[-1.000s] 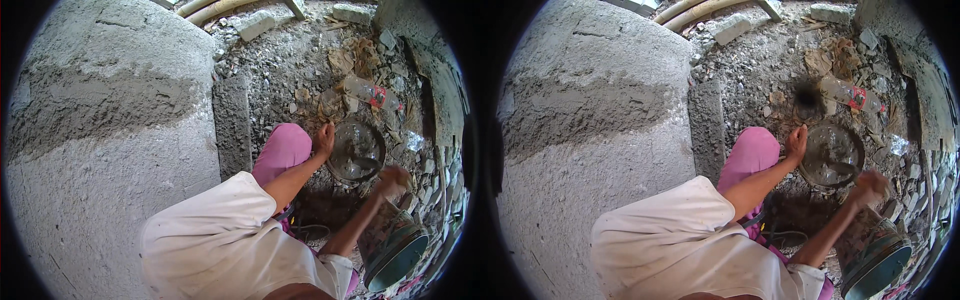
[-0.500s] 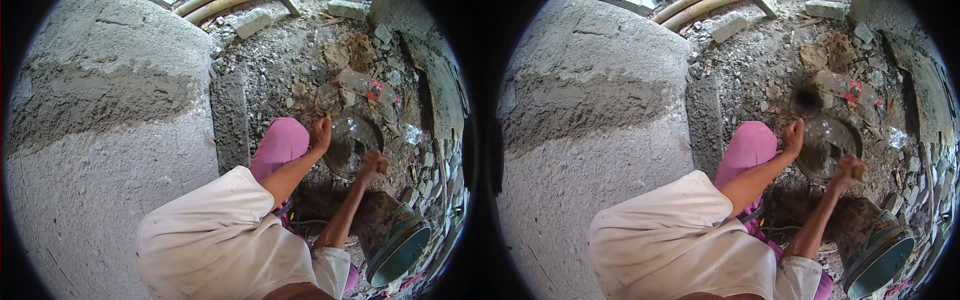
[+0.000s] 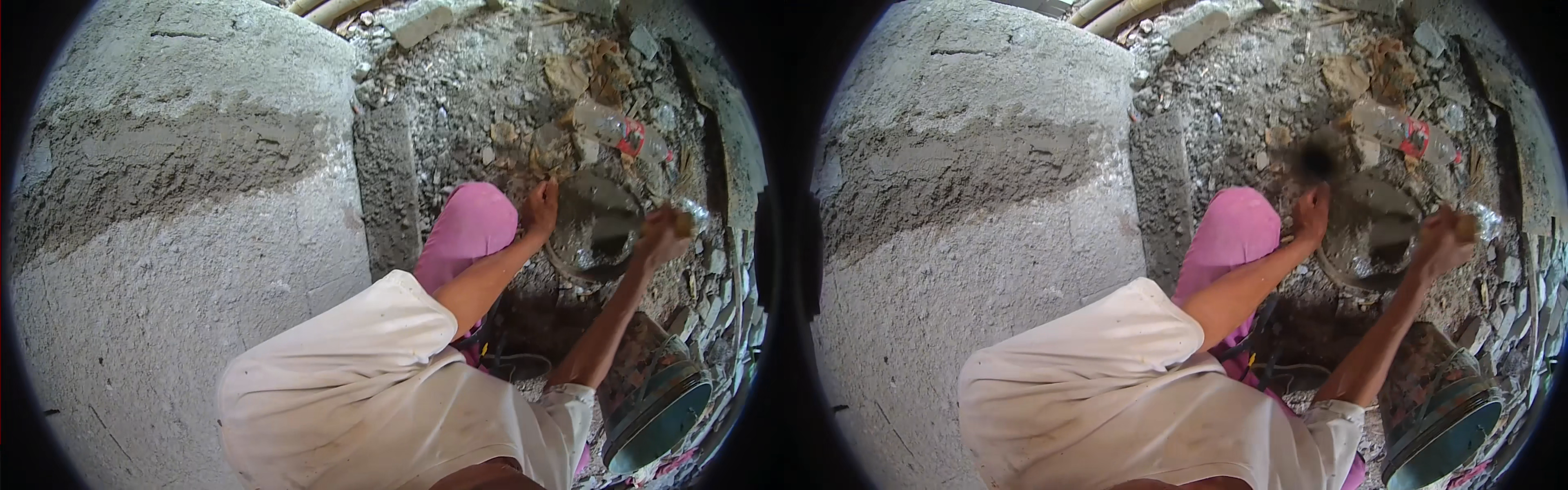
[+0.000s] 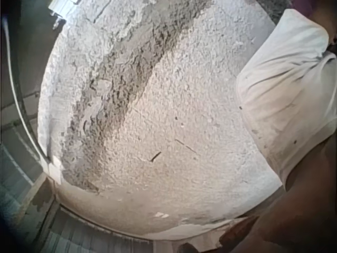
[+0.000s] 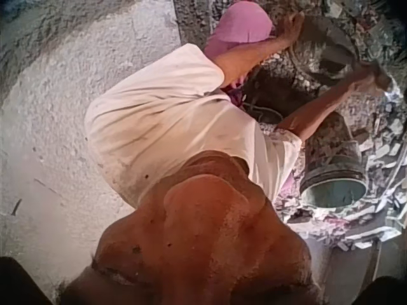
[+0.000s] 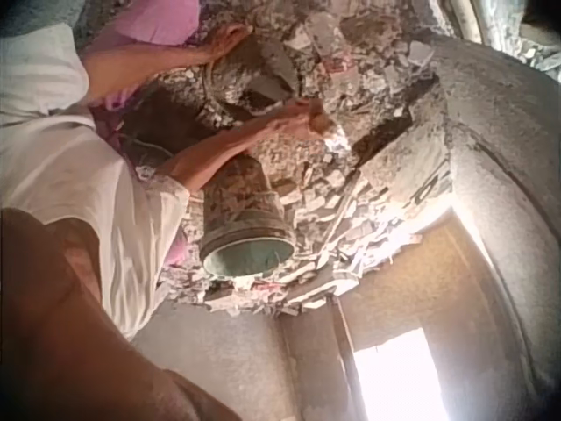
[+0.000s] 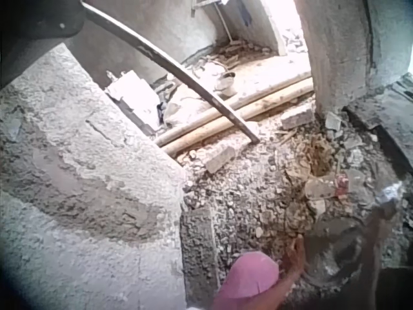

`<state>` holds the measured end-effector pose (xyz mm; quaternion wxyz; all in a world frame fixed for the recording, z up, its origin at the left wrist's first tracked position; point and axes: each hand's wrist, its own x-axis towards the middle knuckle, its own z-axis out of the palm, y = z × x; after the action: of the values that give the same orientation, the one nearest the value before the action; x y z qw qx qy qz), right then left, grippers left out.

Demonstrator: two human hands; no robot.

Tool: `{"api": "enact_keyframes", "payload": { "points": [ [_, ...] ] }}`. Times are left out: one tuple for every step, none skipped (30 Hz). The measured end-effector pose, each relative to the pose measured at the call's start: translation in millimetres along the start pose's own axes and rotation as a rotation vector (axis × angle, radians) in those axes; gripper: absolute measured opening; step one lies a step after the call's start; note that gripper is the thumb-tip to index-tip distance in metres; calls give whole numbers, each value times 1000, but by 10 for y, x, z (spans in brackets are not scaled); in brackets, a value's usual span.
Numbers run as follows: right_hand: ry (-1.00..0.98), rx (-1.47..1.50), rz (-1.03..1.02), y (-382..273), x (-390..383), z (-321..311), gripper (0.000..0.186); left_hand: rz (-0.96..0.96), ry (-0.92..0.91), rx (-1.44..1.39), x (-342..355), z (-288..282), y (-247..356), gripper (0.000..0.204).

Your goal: The person mixes mortar in a small container and applies it to a concrete wall using a trowel, smoothing the surface with several strokes.

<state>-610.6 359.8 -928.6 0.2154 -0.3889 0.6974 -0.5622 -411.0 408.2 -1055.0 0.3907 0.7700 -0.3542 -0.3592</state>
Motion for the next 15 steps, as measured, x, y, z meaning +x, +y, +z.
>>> {"api": "enact_keyframes", "payload": {
  "points": [
    [71, -39, -68, -183, 108, -3, 25, 9, 13, 52, -19, 9, -1, 58],
    [85, 169, -48, -212, 193, -17, 22, 28, 21, 93, -64, 52, 11, 59],
    [104, 403, -29, -211, 288, 5, 20, 32, 20, 88, -64, 42, 34, 59],
    [105, 407, -37, -137, 254, 25, 20, -13, 11, 19, -73, 16, 62, 57],
    [103, 315, -117, 55, 97, 81, 16, -60, 3, -52, -87, -4, 90, 56],
    [110, 225, -200, 213, -52, 118, 13, -48, 2, -58, -89, -11, 142, 56],
    [95, 153, -163, 470, -273, 128, 10, -53, 3, -33, -79, -14, 169, 55],
    [64, 165, -89, 759, -535, 64, 10, -62, 6, -7, -79, -11, 180, 54],
    [46, 311, -13, 1005, -719, -35, 13, -45, 13, -5, -86, 55, 218, 54],
    [15, 501, 44, 1105, -851, -109, 18, -7, 8, -33, -87, 90, 193, 55],
    [-3, 589, 34, 1083, -833, -196, 23, 20, -17, -69, -76, 119, 131, 55],
    [-24, 496, -204, 834, -756, -304, 23, 68, 4, -50, -87, 128, 95, 57],
    [128, 524, -148, 609, -765, -364, 23, 51, 10, -41, -65, 78, 8, 57],
    [195, 536, -115, 475, -738, -450, 22, 1, -2, -62, -38, 37, -51, 57],
    [267, 544, -82, 348, -691, -550, 22, -47, -15, -86, -39, 7, -87, 57]
  ]
}}
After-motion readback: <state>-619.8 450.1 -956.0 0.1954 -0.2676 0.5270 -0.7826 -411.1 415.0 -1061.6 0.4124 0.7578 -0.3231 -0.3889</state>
